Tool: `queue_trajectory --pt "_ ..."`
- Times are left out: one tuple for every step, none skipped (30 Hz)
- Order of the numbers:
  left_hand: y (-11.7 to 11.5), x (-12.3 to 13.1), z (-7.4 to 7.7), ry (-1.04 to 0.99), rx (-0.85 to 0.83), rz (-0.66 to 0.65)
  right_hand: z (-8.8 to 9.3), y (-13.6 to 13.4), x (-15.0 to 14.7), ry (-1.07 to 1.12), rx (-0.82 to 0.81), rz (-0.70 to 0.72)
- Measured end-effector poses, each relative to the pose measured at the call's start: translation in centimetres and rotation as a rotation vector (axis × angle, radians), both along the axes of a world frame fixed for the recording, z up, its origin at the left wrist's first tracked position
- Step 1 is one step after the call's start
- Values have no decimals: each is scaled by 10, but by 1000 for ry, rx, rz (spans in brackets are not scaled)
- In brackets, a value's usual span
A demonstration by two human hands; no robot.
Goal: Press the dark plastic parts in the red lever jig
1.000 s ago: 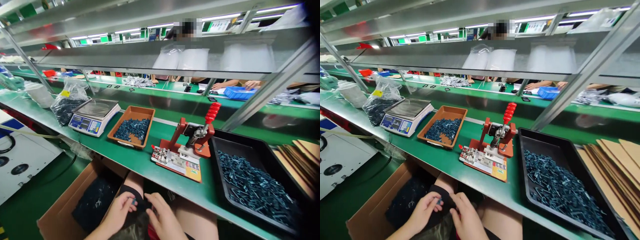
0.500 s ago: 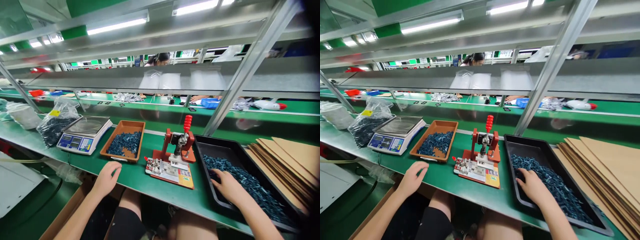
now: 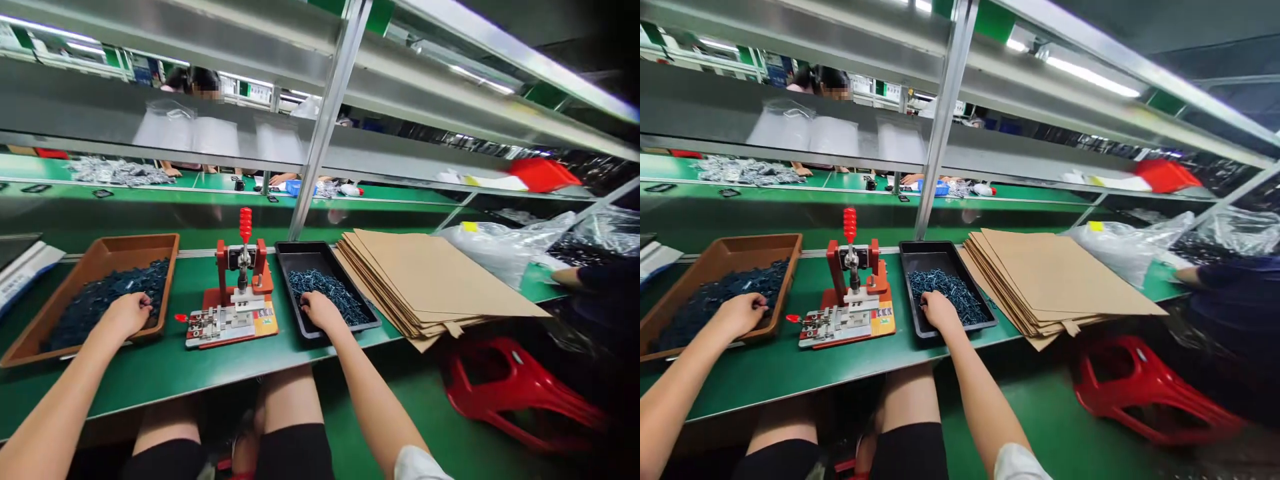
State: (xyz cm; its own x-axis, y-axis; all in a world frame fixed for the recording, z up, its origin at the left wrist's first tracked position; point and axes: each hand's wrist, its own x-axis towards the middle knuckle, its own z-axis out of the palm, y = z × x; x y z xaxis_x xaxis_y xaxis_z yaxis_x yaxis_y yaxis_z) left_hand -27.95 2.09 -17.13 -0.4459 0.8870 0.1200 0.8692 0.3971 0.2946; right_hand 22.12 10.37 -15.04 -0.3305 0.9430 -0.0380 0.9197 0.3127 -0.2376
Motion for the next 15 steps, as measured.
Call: queue_trajectory --pt "-2 1 2 10 -66 13 -1 0 0 4 9 -3" --pt "-4 4 6 23 -136 12 -3 0 1 11 23 -7" --pt "-7 7 10 33 -188 16 -4 0 1 22 42 -13" --pt "-9 10 15 36 -208 26 -6 0 1 37 62 -25" --pt "-11 14 19 31 -206 43 -7 0 1 53 80 -39" --pt "-13 16 22 20 -204 62 -7 1 2 65 93 -50" --pt "-14 18 25 6 -204 85 -8 1 2 75 98 -63" --pt "-15 19 26 -11 -206 107 -8 1 2 85 94 -76" --pt "-16 19 27 -29 -211 126 -7 1 3 102 87 -90" --pt "-17 19 27 -49 -214 142 -7 2 4 130 84 -100" --pt "-18 18 27 -70 -211 152 -6 2 5 173 91 -104" --pt "-19 18 27 -91 -202 154 -5 2 6 235 102 -99" --pt "-20 18 27 -109 -190 151 -4 3 7 310 114 -88" --pt "-21 18 27 -127 -177 141 -3 4 8 393 118 -75" --pt "-22 19 28 -143 -166 130 -1 5 9 482 110 -69"
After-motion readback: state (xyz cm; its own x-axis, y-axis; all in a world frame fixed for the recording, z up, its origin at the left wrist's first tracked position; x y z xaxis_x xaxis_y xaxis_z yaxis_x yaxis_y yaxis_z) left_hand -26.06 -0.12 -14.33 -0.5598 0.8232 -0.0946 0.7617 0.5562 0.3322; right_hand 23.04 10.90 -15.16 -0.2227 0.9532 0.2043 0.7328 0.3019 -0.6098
